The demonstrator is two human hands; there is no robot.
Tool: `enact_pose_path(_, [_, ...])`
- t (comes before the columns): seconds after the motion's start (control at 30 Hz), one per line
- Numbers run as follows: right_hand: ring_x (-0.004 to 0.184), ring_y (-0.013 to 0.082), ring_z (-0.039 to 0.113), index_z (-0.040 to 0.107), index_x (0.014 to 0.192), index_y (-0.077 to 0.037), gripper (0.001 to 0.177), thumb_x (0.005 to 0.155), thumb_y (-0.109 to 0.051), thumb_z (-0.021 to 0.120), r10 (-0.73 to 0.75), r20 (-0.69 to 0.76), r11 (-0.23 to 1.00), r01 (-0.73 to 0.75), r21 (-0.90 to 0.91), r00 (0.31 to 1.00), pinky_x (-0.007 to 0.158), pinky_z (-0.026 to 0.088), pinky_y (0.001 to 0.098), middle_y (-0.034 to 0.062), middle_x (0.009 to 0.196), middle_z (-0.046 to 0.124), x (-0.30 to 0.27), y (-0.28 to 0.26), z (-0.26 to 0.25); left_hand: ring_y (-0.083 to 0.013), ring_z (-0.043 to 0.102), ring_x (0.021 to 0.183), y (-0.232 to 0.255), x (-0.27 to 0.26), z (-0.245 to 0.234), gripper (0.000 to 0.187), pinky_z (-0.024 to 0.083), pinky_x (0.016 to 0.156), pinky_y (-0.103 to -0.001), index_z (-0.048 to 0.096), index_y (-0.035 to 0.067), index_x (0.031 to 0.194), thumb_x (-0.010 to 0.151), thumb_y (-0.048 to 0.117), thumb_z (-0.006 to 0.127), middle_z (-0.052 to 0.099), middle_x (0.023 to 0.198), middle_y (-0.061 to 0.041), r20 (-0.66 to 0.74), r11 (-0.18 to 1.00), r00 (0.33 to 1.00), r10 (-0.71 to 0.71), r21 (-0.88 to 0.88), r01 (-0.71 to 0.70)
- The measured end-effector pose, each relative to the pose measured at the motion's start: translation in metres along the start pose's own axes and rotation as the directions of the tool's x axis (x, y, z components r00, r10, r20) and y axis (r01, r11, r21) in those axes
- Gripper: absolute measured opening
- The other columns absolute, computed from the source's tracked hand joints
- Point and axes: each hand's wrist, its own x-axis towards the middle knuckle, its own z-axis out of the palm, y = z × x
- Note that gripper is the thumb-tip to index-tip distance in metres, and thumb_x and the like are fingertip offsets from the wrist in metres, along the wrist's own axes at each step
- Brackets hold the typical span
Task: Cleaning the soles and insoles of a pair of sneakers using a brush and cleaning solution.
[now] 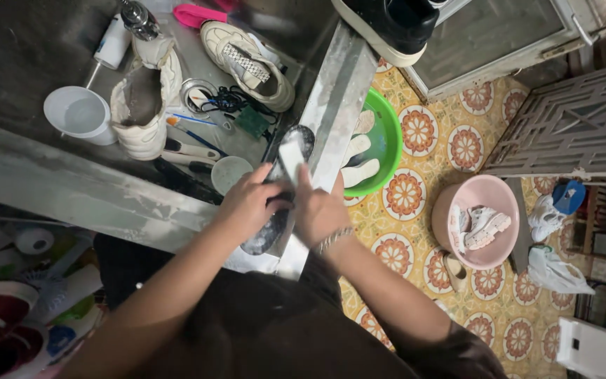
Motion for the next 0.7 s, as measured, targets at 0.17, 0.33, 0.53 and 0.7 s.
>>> enact_pose_path(0.17, [0.079,0.0435,0.071,0.035,0.152,0.005,0.069,0.089,-0.011,0.057,0.143,0.123,0.987,-0.151,0.057,0.982,0.093,0.052,0.056,0.0253,0.082,0.07,0.019,-0.005,-0.006,-0.0409,0.065,0.108,-0.001,-0.007,0.001,0.036,0.053,0.092,-0.046,0.076,0.021,0.116,0.081,0.028,0.079,0.059,0.133,-0.024,-0.006,0.998,0.999,0.044,0.044,-0.044])
enact_pose_path(0.33, [0.072,0.046,0.07,0.031,0.149,0.015,0.079,0.079,-0.011,0.06,0.215,0.141,0.974,-0.223,0.044,0.966,0.087,0.052,0.0544,0.027,0.077,0.072,0.01,-0.028,-0.001,-0.0398,0.064,0.097,-0.004,-0.009,0.003,0.036,0.053,0.082,-0.048,0.078,0.022,0.12,0.084,0.025,0.076,0.059,0.135,-0.022,0.025,0.982,0.998,0.056,0.181,-0.059])
enact_pose_path(0.53, [0.09,0.0502,0.069,0.042,0.143,0.009,0.067,0.083,-0.012,0.061,0.124,-0.056,0.991,-0.121,0.065,0.991,0.088,0.054,0.0497,0.0249,0.079,0.072,0.019,-0.013,0.0,-0.0393,0.064,0.096,0.014,-0.006,-0.012,0.036,0.054,0.077,-0.05,0.077,0.028,0.118,0.082,0.029,0.073,0.059,0.132,-0.019,0.054,0.972,0.998,0.017,0.235,-0.03])
enact_pose_path(0.7, [0.085,0.0426,0.074,0.045,0.148,0.009,0.062,0.088,-0.004,0.057,0.155,0.043,0.966,-0.16,0.204,0.987,0.108,0.046,0.0496,0.0298,0.081,0.07,-0.007,-0.031,0.024,-0.0339,0.062,0.112,-0.007,-0.012,-0.001,0.021,0.053,0.085,-0.05,0.075,0.031,0.112,0.094,0.029,0.066,0.057,0.139,-0.01,0.18,0.934,0.978,-0.108,0.355,0.038])
